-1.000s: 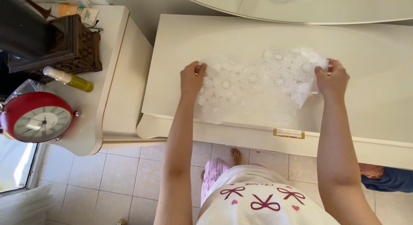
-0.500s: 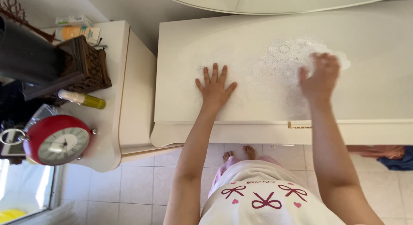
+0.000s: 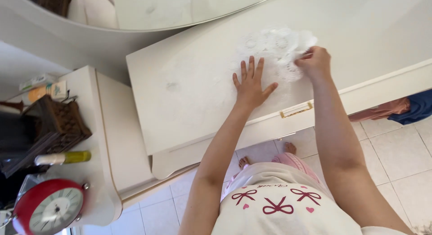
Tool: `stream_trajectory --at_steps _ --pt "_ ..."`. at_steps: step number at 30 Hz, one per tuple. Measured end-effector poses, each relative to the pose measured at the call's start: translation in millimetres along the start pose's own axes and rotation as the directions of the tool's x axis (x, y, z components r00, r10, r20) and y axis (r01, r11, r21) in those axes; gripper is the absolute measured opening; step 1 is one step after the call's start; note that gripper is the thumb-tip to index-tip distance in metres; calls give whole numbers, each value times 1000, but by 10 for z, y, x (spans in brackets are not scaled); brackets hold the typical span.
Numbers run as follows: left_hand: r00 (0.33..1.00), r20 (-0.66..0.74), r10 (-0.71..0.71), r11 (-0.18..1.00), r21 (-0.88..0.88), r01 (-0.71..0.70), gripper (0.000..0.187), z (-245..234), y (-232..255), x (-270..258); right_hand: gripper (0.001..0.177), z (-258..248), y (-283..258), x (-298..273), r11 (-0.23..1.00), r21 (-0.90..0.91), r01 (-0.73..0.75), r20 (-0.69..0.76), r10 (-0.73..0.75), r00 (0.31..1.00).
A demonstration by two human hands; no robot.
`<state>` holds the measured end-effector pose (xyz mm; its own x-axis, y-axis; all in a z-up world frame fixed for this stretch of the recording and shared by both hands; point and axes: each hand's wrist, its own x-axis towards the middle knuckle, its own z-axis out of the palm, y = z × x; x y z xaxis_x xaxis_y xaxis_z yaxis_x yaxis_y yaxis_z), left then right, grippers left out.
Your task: Cleaning a white dresser with wet wipes and arranging decorative lace and objects.
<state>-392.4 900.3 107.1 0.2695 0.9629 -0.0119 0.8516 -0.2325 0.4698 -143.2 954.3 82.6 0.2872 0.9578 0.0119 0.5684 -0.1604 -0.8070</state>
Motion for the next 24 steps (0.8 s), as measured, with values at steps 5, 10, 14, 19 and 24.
stream_trajectory --at_steps 5,10,14,19,24 --pt "998 -41 -38 999 -14 37 133 205 262 305 24 -214 174 369 965 244 -102 153 66 986" --pt "988 46 -149 989 -2 149 143 149 585 398 42 -383 -225 600 953 -228 -199 208 247 946" --pt "965 51 -259 965 -27 260 152 106 664 430 20 -530 68 908 998 26 -55 101 53 994" --pt "944 70 -323 946 5 324 145 175 752 495 5 -1485 658 1576 829 558 -29 30 15 999" --pt "907 95 -410 910 109 400 138 222 1018 792 65 -2221 1343 1915 729 -684 33 -104 -142 984"
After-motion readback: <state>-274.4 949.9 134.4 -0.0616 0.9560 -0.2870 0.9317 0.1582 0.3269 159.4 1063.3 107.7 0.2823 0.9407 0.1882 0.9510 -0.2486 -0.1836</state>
